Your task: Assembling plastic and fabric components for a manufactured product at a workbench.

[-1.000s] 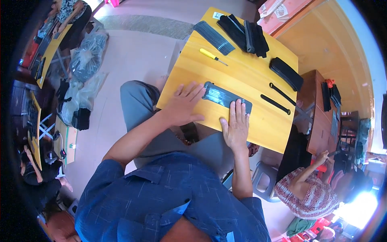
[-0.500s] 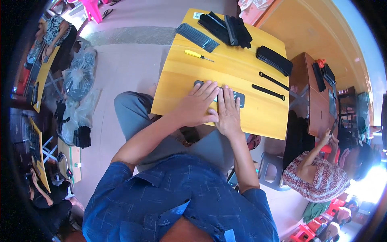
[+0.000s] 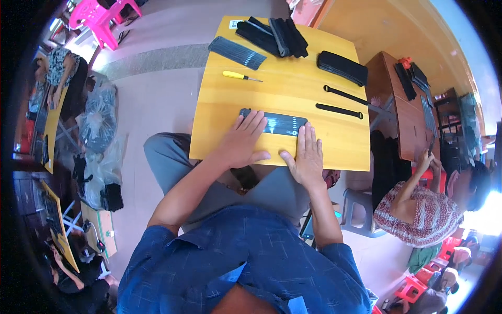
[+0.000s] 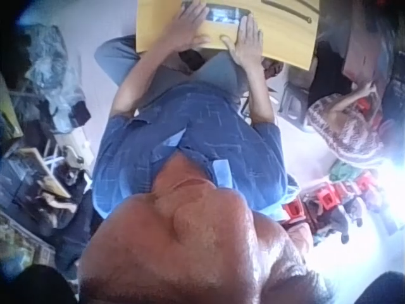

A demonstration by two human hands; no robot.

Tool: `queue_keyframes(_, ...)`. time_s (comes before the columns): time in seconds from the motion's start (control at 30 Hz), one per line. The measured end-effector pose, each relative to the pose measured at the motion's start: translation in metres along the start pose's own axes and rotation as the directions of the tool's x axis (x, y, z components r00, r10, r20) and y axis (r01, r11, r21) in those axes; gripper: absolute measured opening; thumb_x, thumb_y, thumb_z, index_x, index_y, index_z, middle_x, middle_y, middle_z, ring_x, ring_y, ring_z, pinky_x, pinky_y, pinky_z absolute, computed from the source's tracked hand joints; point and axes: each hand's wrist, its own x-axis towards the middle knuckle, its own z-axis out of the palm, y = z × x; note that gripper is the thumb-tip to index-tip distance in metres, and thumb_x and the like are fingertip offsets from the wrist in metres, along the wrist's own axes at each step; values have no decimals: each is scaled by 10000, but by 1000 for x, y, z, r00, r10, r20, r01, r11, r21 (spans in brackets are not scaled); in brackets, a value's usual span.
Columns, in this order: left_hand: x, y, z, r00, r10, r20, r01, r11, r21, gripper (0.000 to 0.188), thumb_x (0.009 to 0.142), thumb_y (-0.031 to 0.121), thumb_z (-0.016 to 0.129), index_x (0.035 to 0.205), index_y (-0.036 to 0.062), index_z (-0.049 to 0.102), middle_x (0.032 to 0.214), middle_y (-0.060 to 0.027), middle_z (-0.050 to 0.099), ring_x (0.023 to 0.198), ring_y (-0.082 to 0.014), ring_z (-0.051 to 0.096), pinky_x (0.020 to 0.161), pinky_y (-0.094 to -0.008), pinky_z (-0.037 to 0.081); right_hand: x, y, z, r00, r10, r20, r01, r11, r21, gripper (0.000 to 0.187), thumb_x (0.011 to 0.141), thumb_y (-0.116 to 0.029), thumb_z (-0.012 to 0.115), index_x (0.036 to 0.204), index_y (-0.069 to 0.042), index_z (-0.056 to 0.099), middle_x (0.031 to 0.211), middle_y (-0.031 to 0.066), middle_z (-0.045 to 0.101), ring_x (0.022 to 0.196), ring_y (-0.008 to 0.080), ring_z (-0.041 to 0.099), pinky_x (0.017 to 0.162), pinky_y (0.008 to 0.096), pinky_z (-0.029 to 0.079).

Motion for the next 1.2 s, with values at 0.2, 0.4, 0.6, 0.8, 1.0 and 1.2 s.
queue_keyframes(0.2, -2, 1, 6, 1000, -12, -10, 12, 1000, 7, 1032, 916, 688, 575, 1598, -26, 274, 1693, -200, 224, 1592, -339, 152, 1271, -533, 163, -3, -3, -8, 998, 62, 13, -60, 991, -122, 1011, 959, -692, 491, 1626, 15, 212, 1720, 199, 145, 1598, 346, 127, 1249, 616, 139)
queue_keyframes(0.4, -4, 14, 6, 994, 106, -23, -105, 994, 40, 1024, 917, 673, 580, 1598, -28, 273, 1687, -203, 243, 1587, -349, 168, 1271, -546, 155, 7, -30, -3, 965, -260, -33, 262, 962, 82, 976, 950, -664, 513, 1621, -4, 256, 1708, 190, 198, 1591, 349, 161, 1258, 592, 146)
queue_keyframes(0.6, -2, 7, 5, 987, 157, -12, -157, 987, 27, 1020, 914, 695, 561, 1591, -22, 296, 1677, -205, 265, 1577, -358, 194, 1265, -549, 172, 11, -21, -6, 975, -220, 37, 217, 974, 62, 985, 939, -679, 522, 1619, -14, 269, 1711, 172, 203, 1589, 335, 174, 1266, 558, 161)
queue_keyframes(0.8, -5, 4, 5, 984, 177, -35, -177, 984, 3, 1016, 916, 708, 535, 1572, -37, 319, 1662, -218, 286, 1567, -369, 215, 1254, -553, 200, -2, 11, -7, 1000, -7, 14, 7, 1000, -7, 976, 955, -686, 505, 1635, -39, 239, 1718, 141, 203, 1592, 321, 169, 1262, 569, 164)
queue_keyframes(1.0, -10, 19, -6, 974, 184, -130, -193, 980, -59, 963, 904, 628, 630, 1544, -43, 368, 1638, -231, 325, 1546, -395, 254, 1245, -563, 217, 7, 34, -13, 985, 143, -94, -139, 989, 48, 863, 1007, -603, 493, 1623, -40, 274, 1702, 168, 241, 1580, 358, 198, 1242, 611, 180)
queue_keyframes(1.2, -26, 58, -5, 953, 258, -157, -285, 940, -187, 927, 869, 540, 717, 1526, -33, 402, 1617, -229, 360, 1525, -407, 290, 1223, -580, 239, 60, 68, -27, 955, 79, -288, -78, 997, 14, 639, 1036, -392, 538, 1553, -43, 402, 1656, 177, 337, 1544, 385, 275, 1214, 629, 241)
